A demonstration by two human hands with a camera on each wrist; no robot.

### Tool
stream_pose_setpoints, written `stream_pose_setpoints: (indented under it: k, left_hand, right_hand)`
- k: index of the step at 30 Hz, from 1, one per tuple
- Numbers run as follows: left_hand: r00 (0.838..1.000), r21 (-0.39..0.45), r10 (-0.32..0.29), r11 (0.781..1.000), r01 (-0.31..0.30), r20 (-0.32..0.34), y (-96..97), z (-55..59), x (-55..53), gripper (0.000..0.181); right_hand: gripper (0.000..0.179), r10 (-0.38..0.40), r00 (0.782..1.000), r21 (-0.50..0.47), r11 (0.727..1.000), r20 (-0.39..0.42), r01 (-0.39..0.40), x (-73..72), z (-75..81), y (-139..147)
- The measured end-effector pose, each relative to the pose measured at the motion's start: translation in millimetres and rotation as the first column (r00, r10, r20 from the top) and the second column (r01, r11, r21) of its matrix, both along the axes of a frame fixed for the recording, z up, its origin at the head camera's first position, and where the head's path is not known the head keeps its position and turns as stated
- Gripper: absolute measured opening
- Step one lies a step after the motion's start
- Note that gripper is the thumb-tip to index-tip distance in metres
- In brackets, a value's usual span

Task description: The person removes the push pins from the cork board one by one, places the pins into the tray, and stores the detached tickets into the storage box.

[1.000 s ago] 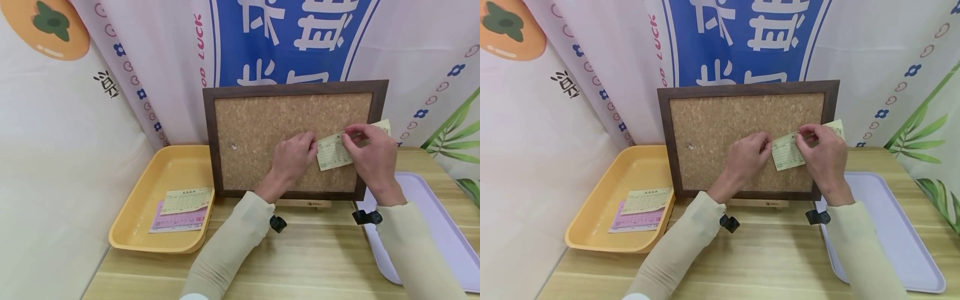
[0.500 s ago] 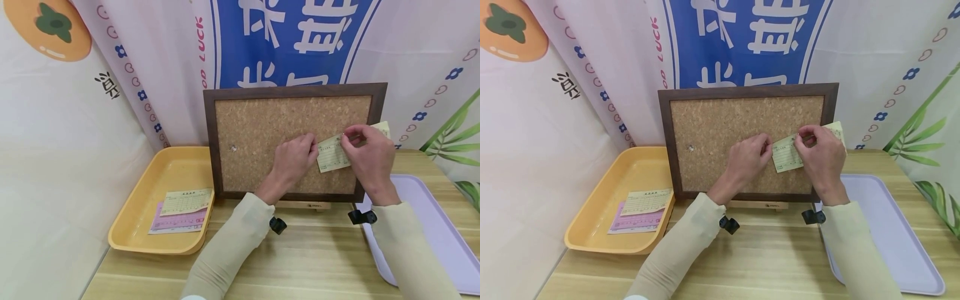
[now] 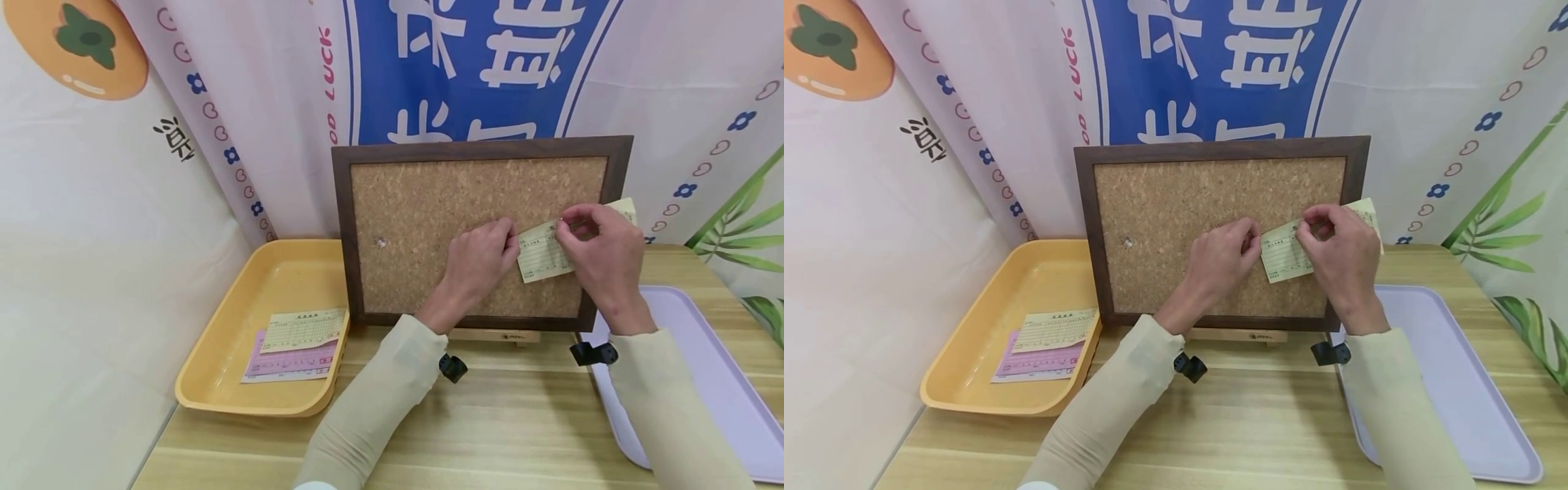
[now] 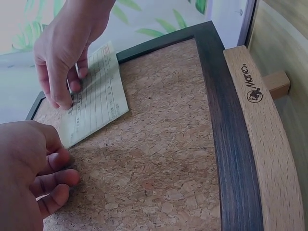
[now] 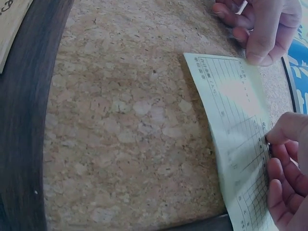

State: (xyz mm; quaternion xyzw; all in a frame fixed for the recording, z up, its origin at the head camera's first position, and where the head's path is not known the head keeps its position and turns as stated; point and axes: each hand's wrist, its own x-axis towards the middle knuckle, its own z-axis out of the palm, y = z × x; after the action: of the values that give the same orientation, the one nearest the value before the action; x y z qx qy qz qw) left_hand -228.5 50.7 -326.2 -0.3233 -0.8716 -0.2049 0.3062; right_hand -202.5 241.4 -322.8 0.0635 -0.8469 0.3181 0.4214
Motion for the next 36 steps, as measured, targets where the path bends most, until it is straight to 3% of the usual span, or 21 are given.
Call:
stream_pose_setpoints:
  k: [10, 18, 24, 29, 36]
  left_hand:
    - [1.0, -0.001, 0.007, 1.0, -0.007, 0.004, 0.3, 0.0, 0.7, 0.012]
    - [1.0, -0.004, 0.013, 1.0, -0.013, 0.015, -0.2, -0.4, 1.9, 0.01]
    - [1.0, -0.002, 0.002, 1.0, -0.002, 0.025, -0.5, -0.5, 2.1, 0.01]
    - [1.0, -0.006, 0.005, 1.0, -0.004, 0.027, -0.3, -0.2, 2.2, 0.01]
    - [1.0, -0.007, 0.007, 1.0, -0.007, 0.031, -0.7, -0.5, 2.0, 0.01]
  right_hand:
    - [0.012, 0.016, 1.0, -0.013, 1.0, -0.016, -0.016, -0.9, -0.7, -0.3]
    - [0.015, -0.088, 0.996, 0.104, 0.99, -0.025, 0.09, -1.5, -1.1, -2.4]
    - [0.02, -0.136, 0.987, 0.173, 0.973, -0.087, 0.15, -3.1, -2.3, -5.0]
    - [0.021, -0.155, 0.98, 0.193, 0.965, -0.125, 0.178, -4.4, -2.1, -7.2]
    - [0.021, -0.168, 0.979, 0.189, 0.964, -0.118, 0.189, -4.0, -2.4, -9.4]
